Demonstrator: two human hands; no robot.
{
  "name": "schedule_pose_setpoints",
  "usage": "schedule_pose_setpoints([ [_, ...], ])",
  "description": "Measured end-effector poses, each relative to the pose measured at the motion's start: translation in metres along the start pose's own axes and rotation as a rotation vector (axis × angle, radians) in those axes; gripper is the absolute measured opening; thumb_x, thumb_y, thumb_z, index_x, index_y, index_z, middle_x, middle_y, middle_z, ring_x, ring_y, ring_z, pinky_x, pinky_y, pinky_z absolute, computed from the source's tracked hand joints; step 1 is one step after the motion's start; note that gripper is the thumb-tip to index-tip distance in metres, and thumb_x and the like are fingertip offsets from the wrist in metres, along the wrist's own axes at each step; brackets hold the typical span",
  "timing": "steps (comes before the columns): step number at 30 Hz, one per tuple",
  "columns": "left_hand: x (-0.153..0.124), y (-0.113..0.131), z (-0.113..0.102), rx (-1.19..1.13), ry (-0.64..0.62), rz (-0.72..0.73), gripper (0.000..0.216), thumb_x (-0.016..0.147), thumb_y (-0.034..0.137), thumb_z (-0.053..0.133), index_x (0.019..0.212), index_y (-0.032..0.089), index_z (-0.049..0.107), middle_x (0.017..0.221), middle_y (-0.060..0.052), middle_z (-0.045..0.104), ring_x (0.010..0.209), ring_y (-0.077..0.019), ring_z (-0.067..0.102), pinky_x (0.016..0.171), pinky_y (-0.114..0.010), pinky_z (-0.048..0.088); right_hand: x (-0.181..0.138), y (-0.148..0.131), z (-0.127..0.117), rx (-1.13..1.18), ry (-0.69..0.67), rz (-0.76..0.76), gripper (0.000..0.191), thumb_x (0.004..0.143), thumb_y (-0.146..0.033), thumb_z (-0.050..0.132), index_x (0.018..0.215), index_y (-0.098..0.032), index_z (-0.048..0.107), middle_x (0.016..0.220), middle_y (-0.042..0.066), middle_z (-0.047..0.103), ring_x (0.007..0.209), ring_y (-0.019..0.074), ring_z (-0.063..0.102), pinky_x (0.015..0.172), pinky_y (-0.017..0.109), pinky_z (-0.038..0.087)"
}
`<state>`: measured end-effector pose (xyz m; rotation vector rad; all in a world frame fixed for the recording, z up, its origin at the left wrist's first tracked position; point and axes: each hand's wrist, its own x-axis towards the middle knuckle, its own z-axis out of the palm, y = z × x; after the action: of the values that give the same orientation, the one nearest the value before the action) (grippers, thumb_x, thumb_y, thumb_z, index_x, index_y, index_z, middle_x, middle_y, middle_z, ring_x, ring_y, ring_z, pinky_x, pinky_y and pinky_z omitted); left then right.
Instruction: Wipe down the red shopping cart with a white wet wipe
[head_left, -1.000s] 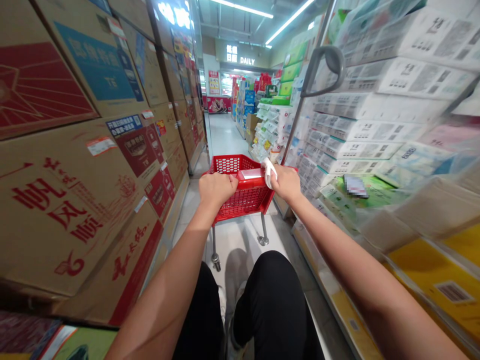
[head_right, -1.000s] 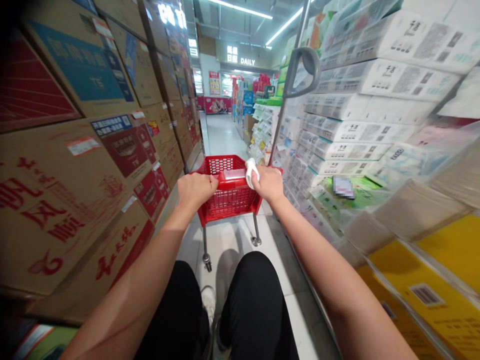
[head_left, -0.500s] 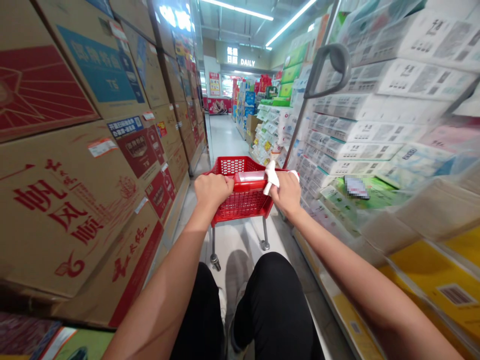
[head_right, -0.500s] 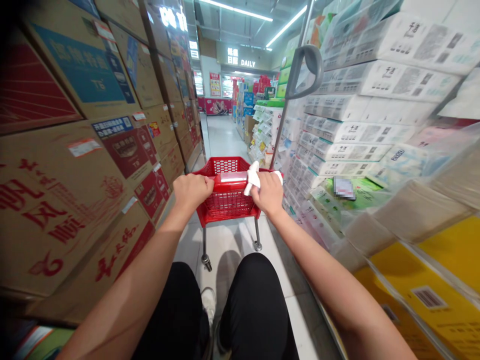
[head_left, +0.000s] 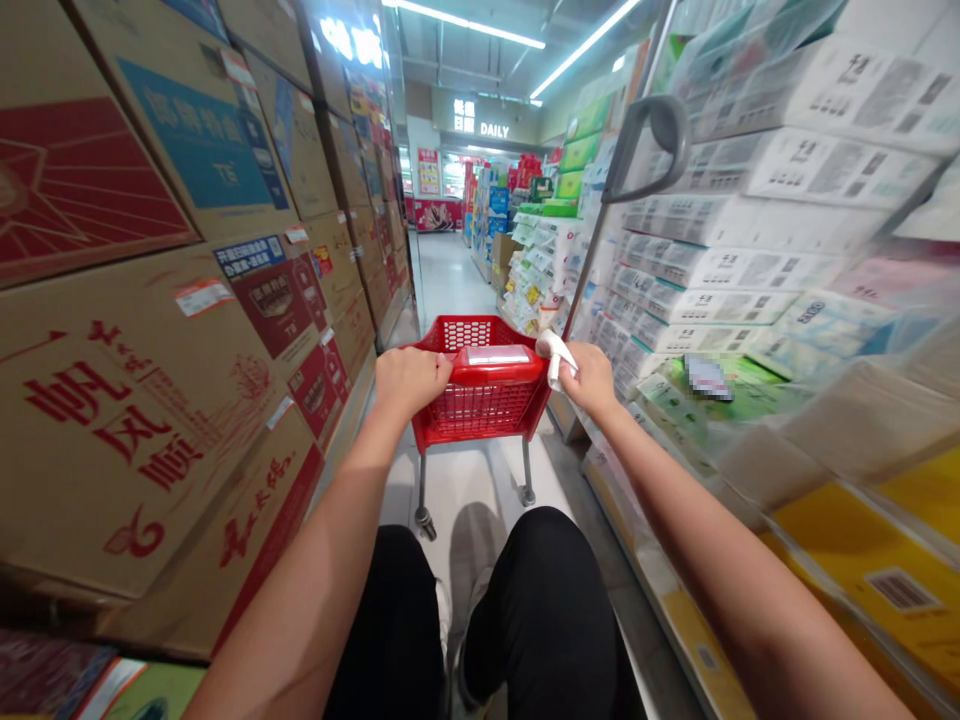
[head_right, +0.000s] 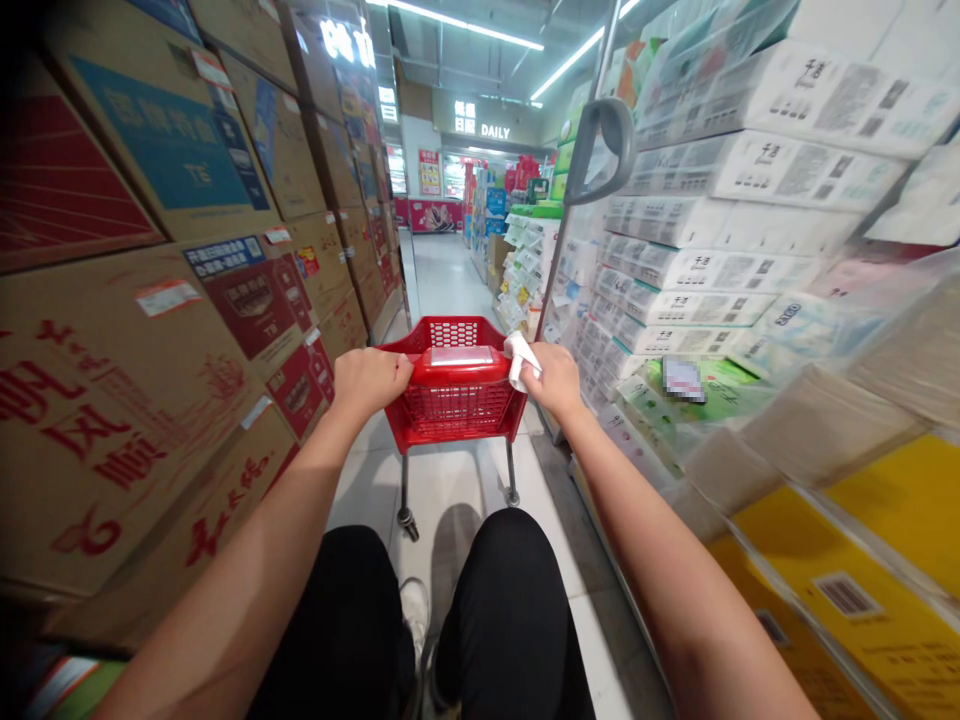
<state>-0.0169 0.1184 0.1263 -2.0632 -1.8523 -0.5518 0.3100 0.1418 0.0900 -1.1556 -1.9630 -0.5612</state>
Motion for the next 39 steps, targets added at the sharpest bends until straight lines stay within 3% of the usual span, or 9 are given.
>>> schedule_pose_setpoints([
  [6, 0.003, -0.004, 0.004, 0.007, -0.015, -0.001, 0.064, 0.094, 0.042, 0.024, 0.099, 0.009, 0.079, 0.094, -0.023, 0.073, 0.092, -0.0373, 0.067, 0.075, -0.043, 0.044, -0.006, 0.002, 0.019, 0.158, 0.203, 0.187, 0.028, 0.092, -0.036, 0.036, 0.087, -0.021, 0.059, 0.080, 0.006, 0.057, 0.078, 0.0236, 0.052, 0.073, 0.035, 0.041],
  [12, 0.009, -0.028, 0.014, 0.045, 0.034, -0.053, 0.062, 0.093, 0.041, 0.026, 0.095, 0.009, 0.079, 0.091, -0.022, 0.072, 0.089, -0.0363, 0.066, 0.074, -0.042, 0.043, -0.016, -0.050, 0.032, 0.191, 0.381, 0.312, 0.030, 0.087, -0.027, 0.038, 0.110, -0.020, 0.055, 0.109, 0.011, 0.058, 0.104, 0.0281, 0.053, 0.091, 0.043, 0.043],
  [15, 0.013, -0.049, 0.017, 0.052, 0.055, -0.024, 0.060, 0.093, 0.040, 0.027, 0.089, 0.009, 0.078, 0.086, -0.021, 0.072, 0.087, -0.0345, 0.065, 0.078, -0.044, 0.043, -0.019, -0.072, 0.032, 0.146, 0.377, 0.261, 0.028, 0.084, -0.027, 0.041, 0.108, -0.021, 0.055, 0.110, 0.012, 0.059, 0.106, 0.0300, 0.052, 0.092, 0.046, 0.042],
  [18, 0.016, -0.065, 0.015, 0.038, 0.080, 0.092, 0.055, 0.094, 0.036, 0.028, 0.086, 0.013, 0.077, 0.084, -0.017, 0.071, 0.087, -0.0313, 0.064, 0.088, -0.048, 0.040, -0.017, -0.078, 0.028, 0.151, 0.329, 0.186, 0.019, 0.081, -0.028, 0.044, 0.095, -0.022, 0.055, 0.095, 0.009, 0.060, 0.094, 0.0281, 0.053, 0.086, 0.043, 0.042],
  [21, 0.014, -0.069, 0.010, -0.030, 0.140, 0.185, 0.045, 0.093, 0.032, 0.032, 0.093, 0.021, 0.075, 0.091, -0.011, 0.072, 0.095, -0.0298, 0.061, 0.098, -0.051, 0.035, -0.012, -0.078, 0.026, 0.178, 0.321, 0.186, 0.008, 0.081, -0.028, 0.044, 0.083, -0.024, 0.051, 0.080, 0.005, 0.056, 0.080, 0.0244, 0.049, 0.077, 0.040, 0.041],
  [25, 0.001, -0.053, 0.006, -0.194, 0.278, 0.154, 0.038, 0.090, 0.021, 0.038, 0.113, 0.022, 0.069, 0.110, -0.010, 0.071, 0.105, -0.0287, 0.059, 0.102, -0.048, 0.035, -0.007, -0.082, 0.026, 0.168, 0.333, 0.266, 0.004, 0.082, -0.025, 0.045, 0.079, -0.024, 0.048, 0.078, 0.004, 0.054, 0.079, 0.0233, 0.047, 0.076, 0.038, 0.039],
  [30, -0.021, -0.003, 0.001, -0.376, 0.368, 0.227, 0.043, 0.088, 0.013, 0.041, 0.123, 0.022, 0.064, 0.129, -0.007, 0.066, 0.120, -0.0257, 0.055, 0.108, -0.044, 0.034, -0.003, -0.103, 0.028, 0.137, 0.248, 0.249, 0.010, 0.089, -0.027, 0.049, 0.092, -0.021, 0.057, 0.089, 0.007, 0.058, 0.088, 0.0251, 0.048, 0.083, 0.039, 0.039],
  [34, -0.027, 0.036, 0.003, -0.416, 0.264, 0.349, 0.037, 0.089, 0.016, 0.043, 0.117, 0.021, 0.067, 0.125, -0.008, 0.068, 0.124, -0.0268, 0.051, 0.108, -0.045, 0.033, 0.004, -0.129, 0.034, 0.150, 0.199, 0.257, 0.016, 0.090, -0.027, 0.052, 0.101, -0.019, 0.061, 0.095, 0.009, 0.060, 0.095, 0.0265, 0.049, 0.088, 0.040, 0.040],
  [39, -0.016, 0.037, 0.007, -0.473, 0.131, 0.171, 0.028, 0.090, 0.021, 0.043, 0.094, 0.023, 0.070, 0.112, -0.007, 0.073, 0.124, -0.0280, 0.050, 0.109, -0.052, 0.024, 0.013, -0.152, 0.039, 0.292, 0.189, 0.262, 0.015, 0.091, -0.025, 0.051, 0.098, -0.020, 0.063, 0.094, 0.009, 0.062, 0.094, 0.0258, 0.051, 0.090, 0.039, 0.041],
])
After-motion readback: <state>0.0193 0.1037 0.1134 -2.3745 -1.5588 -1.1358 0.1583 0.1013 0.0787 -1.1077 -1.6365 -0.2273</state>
